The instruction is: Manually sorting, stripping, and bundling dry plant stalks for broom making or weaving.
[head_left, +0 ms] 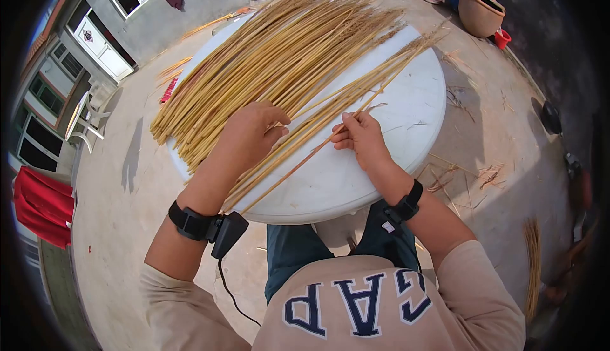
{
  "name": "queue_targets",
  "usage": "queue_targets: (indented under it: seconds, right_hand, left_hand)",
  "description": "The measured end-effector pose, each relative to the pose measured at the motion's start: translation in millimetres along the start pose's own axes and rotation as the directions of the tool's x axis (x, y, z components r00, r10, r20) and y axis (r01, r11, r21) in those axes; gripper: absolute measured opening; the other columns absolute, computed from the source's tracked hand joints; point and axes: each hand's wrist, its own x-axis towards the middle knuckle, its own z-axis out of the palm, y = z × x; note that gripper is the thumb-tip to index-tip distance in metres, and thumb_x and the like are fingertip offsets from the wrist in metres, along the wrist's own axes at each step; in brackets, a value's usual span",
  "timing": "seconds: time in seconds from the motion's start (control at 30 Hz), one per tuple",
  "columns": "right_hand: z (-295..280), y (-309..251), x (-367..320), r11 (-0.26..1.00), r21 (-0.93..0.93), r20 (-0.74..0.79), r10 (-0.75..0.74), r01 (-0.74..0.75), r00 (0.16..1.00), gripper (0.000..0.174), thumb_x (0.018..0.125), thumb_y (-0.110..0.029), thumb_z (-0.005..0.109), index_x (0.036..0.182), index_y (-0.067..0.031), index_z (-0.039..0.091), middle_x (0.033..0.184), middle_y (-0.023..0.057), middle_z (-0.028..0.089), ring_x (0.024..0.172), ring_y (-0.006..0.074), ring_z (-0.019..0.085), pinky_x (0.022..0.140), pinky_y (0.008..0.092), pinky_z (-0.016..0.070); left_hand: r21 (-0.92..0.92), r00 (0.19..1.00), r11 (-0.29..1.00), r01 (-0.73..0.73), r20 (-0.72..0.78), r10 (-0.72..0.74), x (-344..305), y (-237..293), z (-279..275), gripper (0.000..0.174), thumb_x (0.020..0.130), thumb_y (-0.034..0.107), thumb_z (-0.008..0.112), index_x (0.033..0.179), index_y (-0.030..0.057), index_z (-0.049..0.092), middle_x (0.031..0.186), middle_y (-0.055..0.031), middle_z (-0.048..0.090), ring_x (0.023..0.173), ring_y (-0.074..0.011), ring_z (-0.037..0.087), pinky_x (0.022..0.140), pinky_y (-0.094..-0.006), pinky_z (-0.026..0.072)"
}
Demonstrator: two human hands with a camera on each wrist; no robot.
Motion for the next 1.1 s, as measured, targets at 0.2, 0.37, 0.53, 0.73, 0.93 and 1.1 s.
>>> queue_targets:
  seconds: [0.2,0.37,0.53,0.73,0.93,1.1]
  right_hand:
    - [0.4,-0.6,-0.6,0.999,0.05,-0.003,-0.002,0.002,1.0,0.023,0.093,-0.019,0.049,0.094,0.0036,0.045,0.079,0.0155,0.058,0.06,0.0182,0.063,0.048,0.0273,0.0544]
    - [0.3,-5.2,-3.0,0.999,0.013,0.014,0.039,-0.039,0.999,0.022,0.093,-0.019,0.049,0.096,0.0022,0.044,0.08,0.0134,0.058,0.061,0.0186,0.062,0.051,0.0276,0.0536]
    - [-1.4,-4.7,-3.6,0.999,0.038,0.045,0.03,-0.032,0.999,0.022,0.093,-0.018,0.05,0.098,0.0022,0.045,0.079,0.0123,0.057,0.061,0.0182,0.062,0.05,0.0277,0.053]
    - [-3.0,-5.4,-3.2,0.992,0.125,0.036,-0.015,0.011,0.999,0.018,0.089,-0.014,0.053,0.095,0.0013,0.048,0.078,0.0099,0.058,0.056,0.0145,0.06,0.046,0.0254,0.0513]
    - [-5.1,-6.3,-5.7,0.951,0.309,0.071,-0.001,-0.021,0.997,0.021,0.084,-0.017,0.059,0.096,-0.0002,0.052,0.078,0.0062,0.06,0.059,0.0133,0.059,0.048,0.0254,0.0488]
    - [-4.7,-1.6,-2.6,0.954,0.297,0.06,0.026,-0.043,0.998,0.022,0.086,-0.019,0.056,0.095,0.001,0.051,0.078,0.0075,0.059,0.058,0.0127,0.058,0.047,0.0255,0.0473]
  left_hand:
    - [0.252,0.994,0.962,-0.107,0.041,0.1,72.8,-25.6,69.8,0.017,0.073,0.011,0.068,0.088,0.0035,0.067,0.085,-0.0124,0.062,0.086,-0.0303,0.058,0.076,-0.0388,0.0468]
    - [0.44,0.997,0.896,-0.065,0.004,0.071,80.9,-37.9,97.7,0.013,0.07,0.012,0.069,0.081,0.0043,0.066,0.081,-0.011,0.06,0.087,-0.0303,0.055,0.074,-0.0374,0.0471]
    - [0.278,0.989,0.96,-0.035,-0.13,0.074,81.6,-31.1,77.4,0.012,0.076,0.012,0.065,0.082,0.0017,0.062,0.077,-0.0118,0.063,0.078,-0.0316,0.059,0.068,-0.0374,0.0474]
    - [-0.223,0.985,0.967,0.123,0.145,-0.092,51.3,-4.0,74.5,0.012,0.089,0.01,0.054,0.089,-0.0008,0.059,0.066,-0.0043,0.058,0.06,-0.0082,0.052,0.055,-0.024,0.0422]
    - [-0.248,0.96,0.938,0.243,0.203,-0.195,39.6,8.4,85.4,0.012,0.089,0.011,0.055,0.09,-0.0002,0.06,0.065,-0.0001,0.056,0.059,-0.0076,0.051,0.055,-0.0222,0.043]
    - [-0.446,0.943,0.851,0.279,0.294,-0.156,44.3,-5.7,77.9,0.016,0.085,0.014,0.06,0.09,-0.0004,0.063,0.061,-0.0072,0.059,0.057,-0.0112,0.056,0.055,-0.0276,0.0452]
